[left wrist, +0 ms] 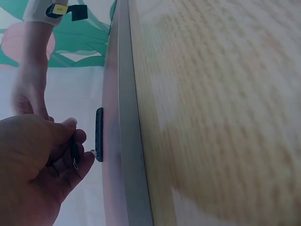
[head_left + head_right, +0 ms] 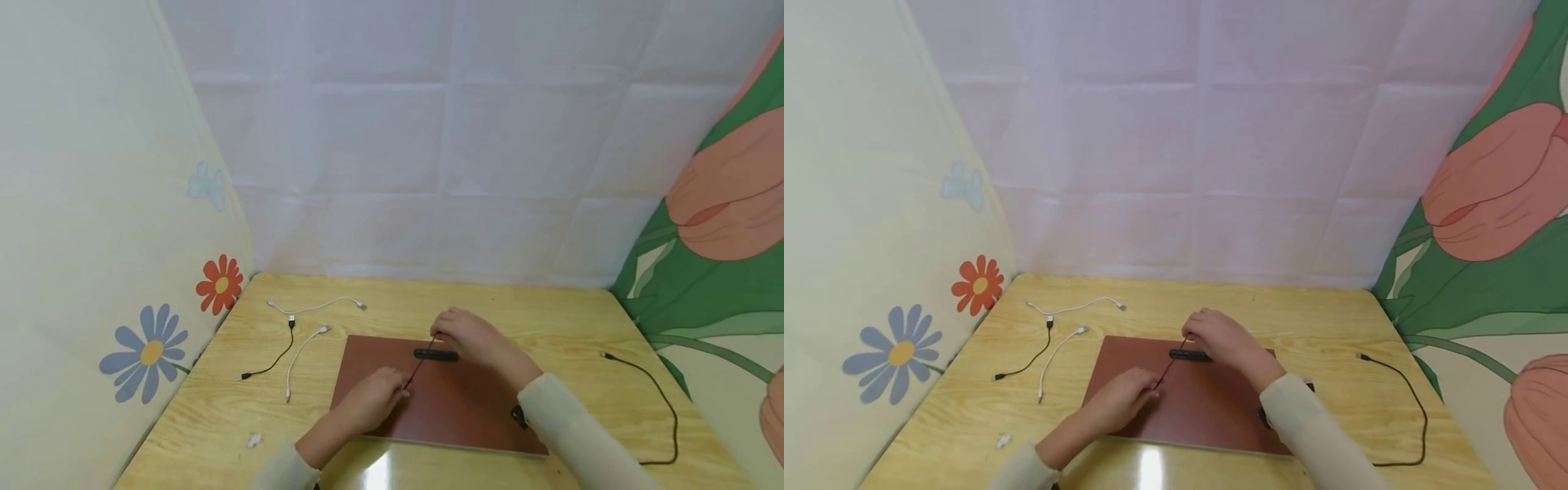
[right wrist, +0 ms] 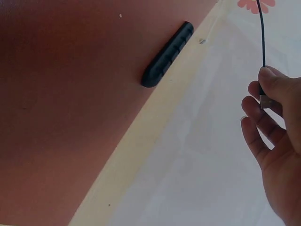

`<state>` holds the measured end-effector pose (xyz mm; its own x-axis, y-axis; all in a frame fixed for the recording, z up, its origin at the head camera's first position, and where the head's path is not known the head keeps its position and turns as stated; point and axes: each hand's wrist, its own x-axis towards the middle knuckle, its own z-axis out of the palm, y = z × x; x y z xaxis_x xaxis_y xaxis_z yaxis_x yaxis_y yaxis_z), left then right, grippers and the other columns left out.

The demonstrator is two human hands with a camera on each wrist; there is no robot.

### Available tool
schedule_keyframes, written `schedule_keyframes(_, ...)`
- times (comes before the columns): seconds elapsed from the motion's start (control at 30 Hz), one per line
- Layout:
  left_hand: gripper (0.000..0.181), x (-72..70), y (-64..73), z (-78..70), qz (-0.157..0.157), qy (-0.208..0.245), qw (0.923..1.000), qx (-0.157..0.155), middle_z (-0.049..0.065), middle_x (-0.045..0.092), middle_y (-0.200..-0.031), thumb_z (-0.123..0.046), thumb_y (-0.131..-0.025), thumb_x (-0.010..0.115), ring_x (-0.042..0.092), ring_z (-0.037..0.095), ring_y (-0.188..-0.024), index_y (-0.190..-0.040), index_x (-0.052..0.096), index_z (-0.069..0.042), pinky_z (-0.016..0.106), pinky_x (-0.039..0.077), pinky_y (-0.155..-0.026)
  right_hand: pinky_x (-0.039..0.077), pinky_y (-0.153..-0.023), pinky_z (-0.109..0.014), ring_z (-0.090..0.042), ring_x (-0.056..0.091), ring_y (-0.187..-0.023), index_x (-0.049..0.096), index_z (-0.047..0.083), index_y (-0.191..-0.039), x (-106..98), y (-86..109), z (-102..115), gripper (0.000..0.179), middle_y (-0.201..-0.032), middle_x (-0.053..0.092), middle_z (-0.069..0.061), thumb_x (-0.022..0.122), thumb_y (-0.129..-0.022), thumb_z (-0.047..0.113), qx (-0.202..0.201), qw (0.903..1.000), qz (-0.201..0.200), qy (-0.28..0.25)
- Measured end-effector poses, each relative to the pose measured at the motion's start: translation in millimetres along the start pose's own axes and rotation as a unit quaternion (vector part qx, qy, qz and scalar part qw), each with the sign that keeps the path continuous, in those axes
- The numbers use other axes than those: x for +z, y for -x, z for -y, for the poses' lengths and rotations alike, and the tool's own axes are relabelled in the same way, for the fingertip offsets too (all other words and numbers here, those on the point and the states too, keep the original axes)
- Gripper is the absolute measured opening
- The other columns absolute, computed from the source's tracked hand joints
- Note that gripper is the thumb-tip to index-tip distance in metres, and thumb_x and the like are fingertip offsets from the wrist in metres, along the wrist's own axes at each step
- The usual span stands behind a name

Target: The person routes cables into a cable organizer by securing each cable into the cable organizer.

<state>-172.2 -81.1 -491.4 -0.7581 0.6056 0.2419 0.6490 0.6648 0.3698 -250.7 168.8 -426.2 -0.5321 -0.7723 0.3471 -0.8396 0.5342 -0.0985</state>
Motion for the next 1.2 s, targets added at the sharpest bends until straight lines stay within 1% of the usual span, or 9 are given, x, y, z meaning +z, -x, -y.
schedule_keyframes(0.1,0.005,0.1,0.0,-1.3,0.005,0.011,0.9998,-0.013,-0.004,0.067,-0.098,-0.017,-0.099,0.066,0.061,0.01,-0.095,-0.102,0.065,-0.013,0.026,0.052,-0.084,0.054,-0.085,-0.036,-0.019,0.063,-0.096,0.072,0.011,-0.103,8,-3.9,-4,0.01,-0.102,0.07,0.001,0.07,-0.095,0.007,0.02,0.9995,0.022,-0.007)
schedule_keyframes(0.2,0.005,1.5,-0.1,-3.1,0.011,-0.002,0.9999,-0.012,-0.005,0.064,-0.093,-0.017,-0.098,0.066,0.059,0.008,-0.09,-0.096,0.063,-0.015,0.024,0.051,-0.079,0.054,-0.085,-0.037,-0.02,0.064,-0.096,0.073,0.011,-0.104,14,-7.2,-5,0.01,-0.102,0.069,0.0,0.071,-0.094,0.008,0.033,0.9982,0.045,-0.019)
schedule_keyframes(0.33,0.007,5.0,-0.2,-5.5,0.008,-0.044,0.999,0.001,-0.005,0.064,-0.094,-0.017,-0.099,0.065,0.058,0.007,-0.089,-0.092,0.064,-0.017,0.019,0.051,-0.074,0.055,-0.083,-0.037,-0.019,0.065,-0.094,0.073,0.013,-0.103,20,-8.7,-4,0.009,-0.102,0.067,0.001,0.069,-0.096,0.009,0.057,0.9955,0.067,-0.036)
schedule_keyframes(0.47,0.009,7.1,-1.2,-6.8,0.006,-0.085,0.9963,0.006,-0.007,0.063,-0.093,-0.02,-0.099,0.066,0.057,0.006,-0.088,-0.09,0.065,-0.019,0.016,0.049,-0.069,0.055,-0.082,-0.037,-0.017,0.065,-0.094,0.073,0.016,-0.103,24,-8.6,-4,0.01,-0.103,0.066,0.002,0.068,-0.097,0.01,0.079,0.9929,0.081,-0.037)
schedule_keyframes(0.63,0.014,8.0,-0.5,-7.3,0.007,-0.127,0.9912,0.036,-0.009,0.062,-0.086,-0.021,-0.096,0.07,0.058,0.006,-0.084,-0.083,0.064,-0.018,0.016,0.048,-0.068,0.055,-0.082,-0.036,-0.017,0.065,-0.095,0.073,0.016,-0.103,30,-10.1,-4,0.009,-0.104,0.066,0.002,0.067,-0.098,0.011,0.093,0.99,0.094,-0.049)
schedule_keyframes(0.73,0.016,9.8,-1.6,-5.9,0.015,-0.137,0.9895,0.044,-0.009,0.062,-0.084,-0.022,-0.096,0.07,0.059,0.007,-0.083,-0.081,0.063,-0.018,0.017,0.049,-0.069,0.055,-0.083,-0.037,-0.018,0.065,-0.095,0.073,0.016,-0.102,33,-11.6,-5,0.01,-0.104,0.066,0.002,0.067,-0.097,0.01,0.091,0.9901,0.09,-0.058)
schedule_keyframes(0.83,0.016,12.1,-4.6,-4.3,0.026,-0.144,0.9883,0.044,-0.009,0.062,-0.084,-0.023,-0.097,0.068,0.06,0.007,-0.084,-0.082,0.064,-0.018,0.019,0.05,-0.072,0.055,-0.083,-0.037,-0.02,0.065,-0.095,0.073,0.015,-0.101,35,-13.6,-6,0.01,-0.102,0.066,0.001,0.068,-0.096,0.008,0.086,0.9909,0.083,-0.062)
schedule_keyframes(1.03,0.012,11.5,-7.9,-8.5,0.052,-0.159,0.9847,0.051,-0.01,0.063,-0.087,-0.022,-0.098,0.067,0.06,0.006,-0.087,-0.086,0.067,-0.019,0.019,0.05,-0.075,0.055,-0.081,-0.038,-0.021,0.065,-0.092,0.074,0.013,-0.099,43,-14.2,-9,0.01,-0.1,0.066,-0.001,0.069,-0.095,0.005,0.075,0.9912,0.079,-0.075)
schedule_keyframes(1.2,0.01,9.4,-10.5,-11.2,0.068,-0.176,0.9811,0.043,-0.011,0.065,-0.09,-0.021,-0.098,0.067,0.062,0.006,-0.087,-0.088,0.07,-0.021,0.021,0.052,-0.072,0.056,-0.078,-0.037,-0.019,0.065,-0.09,0.074,0.012,-0.097,50,-14.5,-10,0.01,-0.098,0.066,-0.001,0.071,-0.093,0.004,0.057,0.9936,0.067,-0.071)
